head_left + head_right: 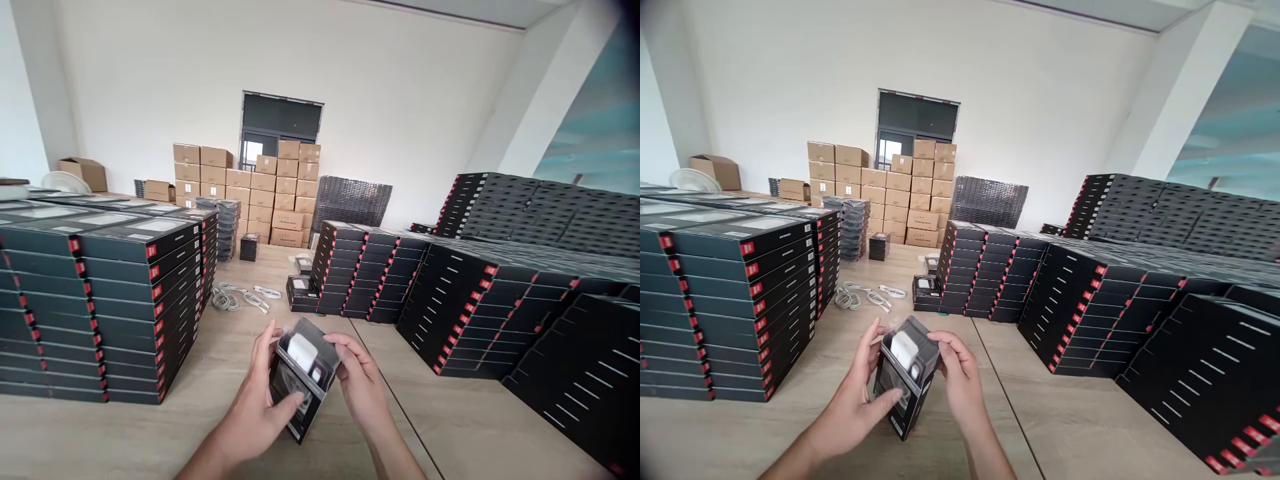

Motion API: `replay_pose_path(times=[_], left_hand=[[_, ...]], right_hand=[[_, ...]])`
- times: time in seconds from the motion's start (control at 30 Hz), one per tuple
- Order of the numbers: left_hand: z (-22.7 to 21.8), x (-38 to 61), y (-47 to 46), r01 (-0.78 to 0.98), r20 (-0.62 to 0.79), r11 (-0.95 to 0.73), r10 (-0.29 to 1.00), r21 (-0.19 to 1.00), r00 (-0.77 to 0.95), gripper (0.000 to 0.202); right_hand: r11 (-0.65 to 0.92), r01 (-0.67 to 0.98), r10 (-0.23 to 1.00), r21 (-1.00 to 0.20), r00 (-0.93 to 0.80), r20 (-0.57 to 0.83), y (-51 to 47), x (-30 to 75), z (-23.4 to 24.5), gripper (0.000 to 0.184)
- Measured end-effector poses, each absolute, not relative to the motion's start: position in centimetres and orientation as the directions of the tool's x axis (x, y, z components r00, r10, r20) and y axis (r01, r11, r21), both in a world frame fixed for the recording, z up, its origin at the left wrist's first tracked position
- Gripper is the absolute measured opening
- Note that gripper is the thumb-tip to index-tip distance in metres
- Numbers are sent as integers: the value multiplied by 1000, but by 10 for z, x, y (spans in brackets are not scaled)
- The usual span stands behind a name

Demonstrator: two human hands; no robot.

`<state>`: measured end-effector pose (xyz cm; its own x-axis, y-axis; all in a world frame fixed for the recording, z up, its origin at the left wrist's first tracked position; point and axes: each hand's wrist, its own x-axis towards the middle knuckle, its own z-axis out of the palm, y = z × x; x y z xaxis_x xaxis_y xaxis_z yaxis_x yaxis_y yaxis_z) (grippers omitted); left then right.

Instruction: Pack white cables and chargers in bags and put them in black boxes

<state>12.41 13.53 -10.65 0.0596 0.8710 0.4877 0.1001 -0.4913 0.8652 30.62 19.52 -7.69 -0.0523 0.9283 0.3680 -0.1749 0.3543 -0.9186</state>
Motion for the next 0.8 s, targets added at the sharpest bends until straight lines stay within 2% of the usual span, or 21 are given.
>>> replay_pose_path(times=[0.07, 0.17, 0.33, 0.43, 0.57, 0.67, 0.8], left_hand=[[-106, 120, 139, 105, 510, -507, 860, 855, 0, 74], [-107, 115, 146, 154, 542, -526, 836, 837, -89, 54], [-109, 106, 153, 162, 588, -568, 799, 807, -123, 27], [-105, 100, 152, 169, 603, -583, 790, 795, -109, 11], [-96, 96, 145, 122, 600, -588, 794, 799, -102, 7], [-91, 95, 141, 40, 600, -599, 796, 800, -73, 8], [-86, 91, 140, 111, 636, -635, 771, 765, 29, 8]], right_hand=[[369, -120, 924, -922, -56, 377, 191, 304, -77, 35], [464, -24, 885, -885, -33, 465, 185, 299, -77, 37], [601, 106, 795, -792, -188, 577, 181, 297, -78, 17], [656, 215, 754, -723, -187, 629, 181, 299, -78, 13], [674, 181, 739, -716, -151, 657, 177, 300, -79, 4], [682, 127, 730, -720, -171, 661, 172, 300, -78, 13], [720, 162, 692, -674, -239, 682, 169, 299, -72, 7]])
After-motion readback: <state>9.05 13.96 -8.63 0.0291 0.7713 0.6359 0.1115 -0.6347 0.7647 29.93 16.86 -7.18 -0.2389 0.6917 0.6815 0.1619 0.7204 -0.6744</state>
